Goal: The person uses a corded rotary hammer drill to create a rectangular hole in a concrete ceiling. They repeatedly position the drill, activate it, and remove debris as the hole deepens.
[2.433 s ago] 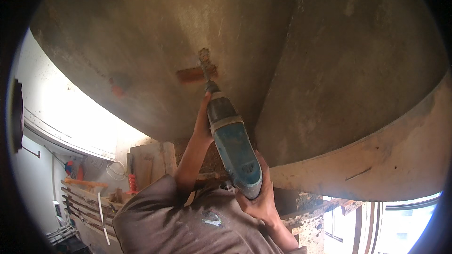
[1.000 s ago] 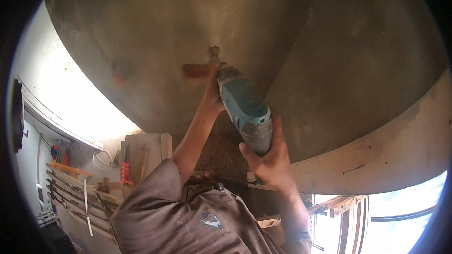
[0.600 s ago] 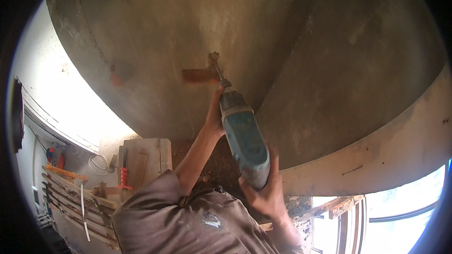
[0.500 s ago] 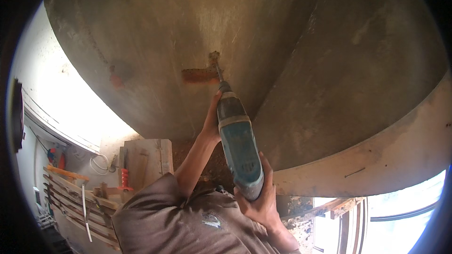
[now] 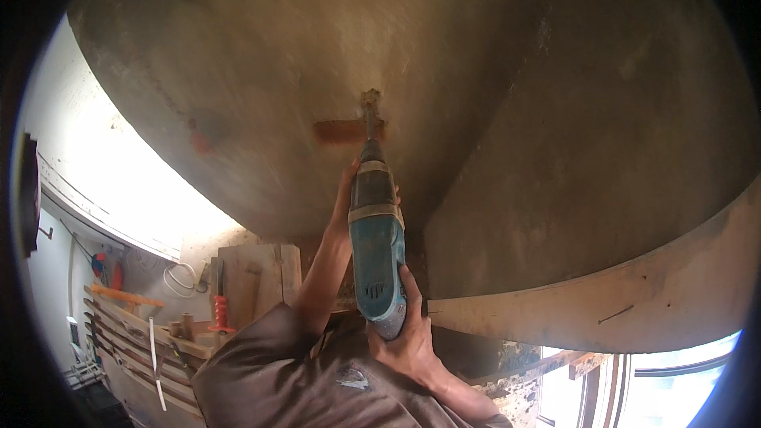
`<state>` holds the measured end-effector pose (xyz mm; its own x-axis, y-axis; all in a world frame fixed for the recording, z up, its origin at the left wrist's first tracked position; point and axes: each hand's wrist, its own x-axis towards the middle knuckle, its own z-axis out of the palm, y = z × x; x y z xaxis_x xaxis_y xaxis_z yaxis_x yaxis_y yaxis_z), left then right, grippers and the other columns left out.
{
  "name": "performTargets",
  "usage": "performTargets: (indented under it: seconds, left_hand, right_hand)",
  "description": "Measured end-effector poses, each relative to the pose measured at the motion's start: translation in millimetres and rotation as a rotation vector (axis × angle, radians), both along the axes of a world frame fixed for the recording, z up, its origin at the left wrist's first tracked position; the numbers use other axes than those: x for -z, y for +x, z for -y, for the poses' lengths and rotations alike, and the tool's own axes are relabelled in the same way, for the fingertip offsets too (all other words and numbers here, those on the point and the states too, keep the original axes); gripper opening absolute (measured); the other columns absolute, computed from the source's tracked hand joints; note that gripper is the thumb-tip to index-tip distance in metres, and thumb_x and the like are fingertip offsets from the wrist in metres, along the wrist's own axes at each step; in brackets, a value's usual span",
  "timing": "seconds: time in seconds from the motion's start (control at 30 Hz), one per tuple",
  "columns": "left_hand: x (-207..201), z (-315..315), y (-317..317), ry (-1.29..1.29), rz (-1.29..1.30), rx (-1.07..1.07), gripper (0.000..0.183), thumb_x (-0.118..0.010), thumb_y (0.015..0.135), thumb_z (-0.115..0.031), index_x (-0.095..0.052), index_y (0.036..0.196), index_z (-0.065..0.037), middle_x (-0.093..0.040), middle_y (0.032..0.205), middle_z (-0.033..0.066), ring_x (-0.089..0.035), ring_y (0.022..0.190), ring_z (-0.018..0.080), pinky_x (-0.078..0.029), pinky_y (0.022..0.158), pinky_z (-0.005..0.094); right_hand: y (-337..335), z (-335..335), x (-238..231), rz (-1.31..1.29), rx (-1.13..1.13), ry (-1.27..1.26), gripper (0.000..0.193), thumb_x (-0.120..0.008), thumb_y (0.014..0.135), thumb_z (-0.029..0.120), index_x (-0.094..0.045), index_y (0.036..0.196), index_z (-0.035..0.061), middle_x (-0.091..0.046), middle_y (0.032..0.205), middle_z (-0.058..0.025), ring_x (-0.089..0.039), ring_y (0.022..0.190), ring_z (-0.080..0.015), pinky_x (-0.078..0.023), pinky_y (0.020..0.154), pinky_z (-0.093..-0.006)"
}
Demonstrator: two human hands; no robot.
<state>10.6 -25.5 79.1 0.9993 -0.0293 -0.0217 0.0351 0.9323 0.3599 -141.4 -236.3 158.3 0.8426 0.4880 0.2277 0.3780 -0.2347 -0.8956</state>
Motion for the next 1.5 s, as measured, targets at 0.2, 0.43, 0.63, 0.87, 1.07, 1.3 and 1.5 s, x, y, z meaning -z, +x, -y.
performTargets:
  seconds: [0.2, 0.43, 0.63, 0.87, 1.07, 1.3, 1.5]
  left_hand:
    - [-6, 12, -8, -0.047, -0.008, 0.084, 0.053, -0.045, 0.1, -0.056, -0.068, 0.104, -0.009, -0.072, 0.09, 0.01, -0.072, 0.079, 0.0235, -0.061, 0.073, 0.0388]
    - [-19, 36, -28, -0.039, 0.02, 0.038, 0.048, -0.052, 0.099, -0.052, -0.063, 0.111, -0.008, -0.07, 0.098, 0.0094, -0.071, 0.088, 0.022, -0.06, 0.081, 0.0393]
    - [-21, 36, -18, 0.057, 0.035, 0.017, 0.048, -0.05, 0.1, -0.053, -0.064, 0.11, -0.008, -0.071, 0.097, 0.0088, -0.071, 0.088, 0.0216, -0.06, 0.079, 0.0388]
    - [-10, 24, 1, 0.1, -0.043, -0.037, 0.06, -0.044, 0.098, -0.061, -0.067, 0.105, -0.007, -0.072, 0.09, 0.0137, -0.072, 0.078, 0.0268, -0.062, 0.072, 0.0429]
    - [-3, 11, 10, 0.106, -0.033, -0.015, 0.063, -0.045, 0.097, -0.063, -0.068, 0.104, -0.005, -0.072, 0.091, 0.0144, -0.073, 0.081, 0.0285, -0.062, 0.072, 0.0439]
    - [9, 29, -16, 0.04, -0.058, 0.028, 0.061, -0.045, 0.098, -0.061, -0.067, 0.106, -0.005, -0.072, 0.09, 0.0144, -0.073, 0.081, 0.0285, -0.062, 0.071, 0.0435]
    - [2, 38, -32, 0.0, -0.107, 0.111, 0.059, -0.046, 0.098, -0.06, -0.067, 0.106, -0.005, -0.072, 0.09, 0.0142, -0.073, 0.081, 0.0277, -0.062, 0.073, 0.0428]
  right_hand:
    - [0, 15, -3, -0.144, 0.007, 0.049, 0.091, -0.064, 0.077, 0.0, -0.014, 0.153, -0.003, -0.049, 0.131, -0.0242, -0.056, 0.117, -0.0275, -0.046, 0.099, -0.0409]
    - [-10, 58, 2, -0.241, -0.031, 0.178, 0.094, -0.062, 0.073, 0.0, -0.013, 0.153, -0.0047, -0.043, 0.139, -0.0214, -0.048, 0.127, -0.0269, -0.04, 0.106, -0.0384]
    - [10, 58, 2, 0.016, 0.015, 0.111, 0.094, -0.064, 0.071, 0.006, -0.02, 0.154, 0.0018, -0.064, 0.12, -0.0216, -0.066, 0.111, -0.0318, -0.049, 0.1, -0.0403]
    - [23, 47, -10, -0.108, -0.027, 0.12, 0.095, -0.065, 0.072, 0.007, -0.019, 0.155, 0.0066, -0.06, 0.129, -0.0254, -0.064, 0.116, -0.0387, -0.048, 0.103, -0.0441]
    - [25, 36, -3, -0.142, -0.051, 0.15, 0.095, -0.067, 0.074, 0.009, -0.018, 0.155, 0.0091, -0.056, 0.132, -0.0299, -0.059, 0.119, -0.0471, -0.048, 0.103, -0.0477]
    - [-5, 42, 9, -0.132, -0.002, 0.123, 0.093, -0.067, 0.076, 0.009, -0.017, 0.154, 0.0037, -0.066, 0.116, -0.0288, -0.066, 0.11, -0.0447, -0.052, 0.097, -0.0461]
    - [-34, 48, 24, -0.142, 0.053, 0.091, 0.094, -0.07, 0.075, 0.01, -0.017, 0.153, 0.0011, -0.065, 0.117, -0.0294, -0.067, 0.108, -0.0434, -0.053, 0.097, -0.0459]
